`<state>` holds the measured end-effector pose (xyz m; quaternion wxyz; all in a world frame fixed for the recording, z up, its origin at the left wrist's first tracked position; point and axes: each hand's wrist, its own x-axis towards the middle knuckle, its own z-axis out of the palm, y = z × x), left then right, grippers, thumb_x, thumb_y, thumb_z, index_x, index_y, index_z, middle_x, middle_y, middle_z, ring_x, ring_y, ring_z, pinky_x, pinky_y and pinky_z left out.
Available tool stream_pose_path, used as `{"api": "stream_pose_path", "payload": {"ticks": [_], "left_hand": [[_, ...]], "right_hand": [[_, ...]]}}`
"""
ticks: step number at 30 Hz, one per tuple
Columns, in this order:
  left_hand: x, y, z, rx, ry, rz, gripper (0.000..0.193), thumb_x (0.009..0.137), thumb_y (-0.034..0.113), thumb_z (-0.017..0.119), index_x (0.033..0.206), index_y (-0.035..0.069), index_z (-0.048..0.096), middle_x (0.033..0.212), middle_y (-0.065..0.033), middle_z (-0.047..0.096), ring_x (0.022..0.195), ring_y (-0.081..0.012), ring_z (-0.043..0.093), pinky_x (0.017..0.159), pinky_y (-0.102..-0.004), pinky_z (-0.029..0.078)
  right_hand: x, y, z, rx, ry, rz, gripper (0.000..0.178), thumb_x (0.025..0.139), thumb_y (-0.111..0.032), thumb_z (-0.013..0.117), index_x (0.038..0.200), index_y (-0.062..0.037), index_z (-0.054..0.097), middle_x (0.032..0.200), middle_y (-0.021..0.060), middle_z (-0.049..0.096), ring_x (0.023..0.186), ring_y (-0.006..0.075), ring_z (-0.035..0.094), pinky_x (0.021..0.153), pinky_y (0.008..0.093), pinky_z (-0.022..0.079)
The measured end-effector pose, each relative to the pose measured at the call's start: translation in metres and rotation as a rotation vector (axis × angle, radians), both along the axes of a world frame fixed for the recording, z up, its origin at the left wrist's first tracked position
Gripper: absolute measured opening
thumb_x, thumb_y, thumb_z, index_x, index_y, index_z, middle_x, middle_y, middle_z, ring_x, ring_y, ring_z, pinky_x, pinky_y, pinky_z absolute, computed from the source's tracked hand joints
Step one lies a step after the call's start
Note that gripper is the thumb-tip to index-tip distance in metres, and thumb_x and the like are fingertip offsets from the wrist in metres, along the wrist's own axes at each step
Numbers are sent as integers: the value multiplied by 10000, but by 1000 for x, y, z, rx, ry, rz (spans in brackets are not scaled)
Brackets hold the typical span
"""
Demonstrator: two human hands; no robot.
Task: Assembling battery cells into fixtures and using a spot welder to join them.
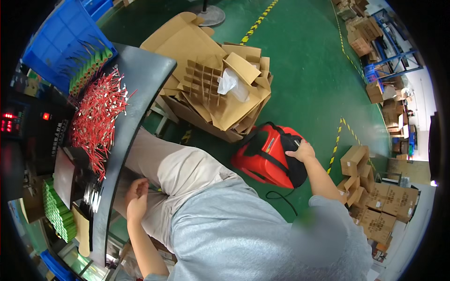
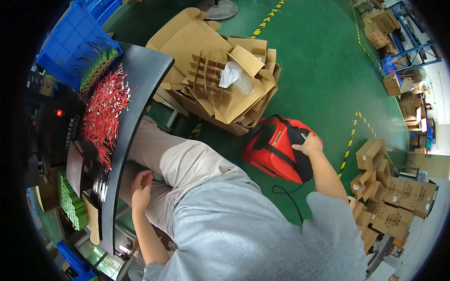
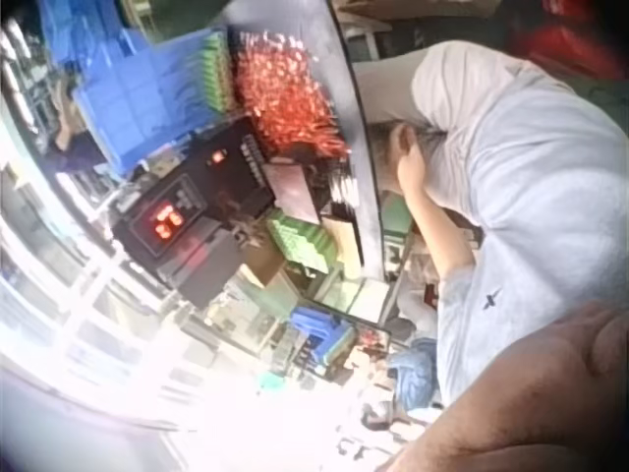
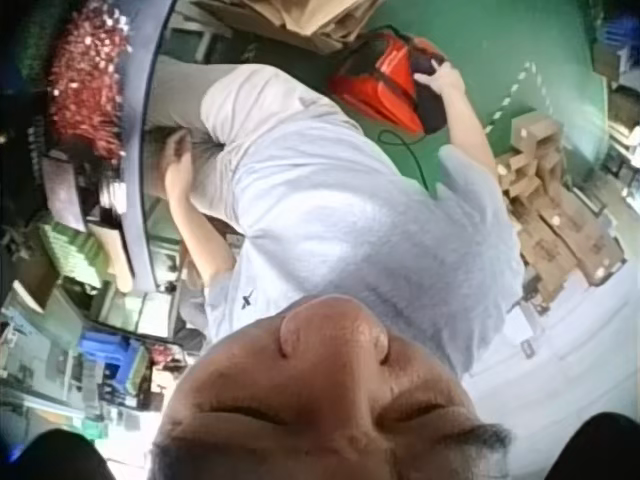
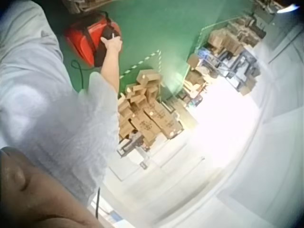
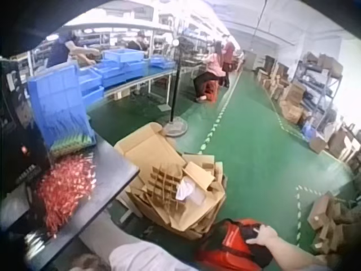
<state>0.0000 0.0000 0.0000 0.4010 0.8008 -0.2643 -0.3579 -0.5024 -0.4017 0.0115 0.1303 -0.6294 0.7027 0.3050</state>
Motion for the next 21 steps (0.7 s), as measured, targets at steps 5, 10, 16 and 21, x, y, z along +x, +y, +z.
{"api": "stream_pose_path", "payload": {"ticks": [5,10,16,21], "left_hand": [[0,-7,5,64,-69,-3,156,1053,126,664,1176,38,701,1029,-48,730,940,-140,665,879,-285,515],[7,1,-6,-38,41,30,168,1064,128,654,1203,38,687,1049,-44,734,971,-135,662,898,-272,506],[8,-7,3,10,34,4,165,1080,102,621,1215,24,674,1089,-46,711,1017,-137,644,958,-274,485],[5,-8,6,-32,11,23,173,1065,119,650,1209,30,685,1082,-51,730,1012,-141,663,943,-278,501]], "right_hand": [[-14,0,-17,-81,-100,98,854,749,-574,893,1308,16,632,1269,221,717,1183,365,696,1012,470,560],[-35,10,-26,-237,-259,128,761,802,-525,858,1351,-32,671,1246,213,734,1164,375,703,999,479,561],[-49,-6,-23,-207,-329,119,681,850,-542,803,1322,-60,714,1247,222,730,1177,377,698,1025,472,549],[-57,-22,-24,-153,-353,178,669,871,-523,783,1307,-21,710,1237,247,726,1144,403,707,1004,473,551]]}}
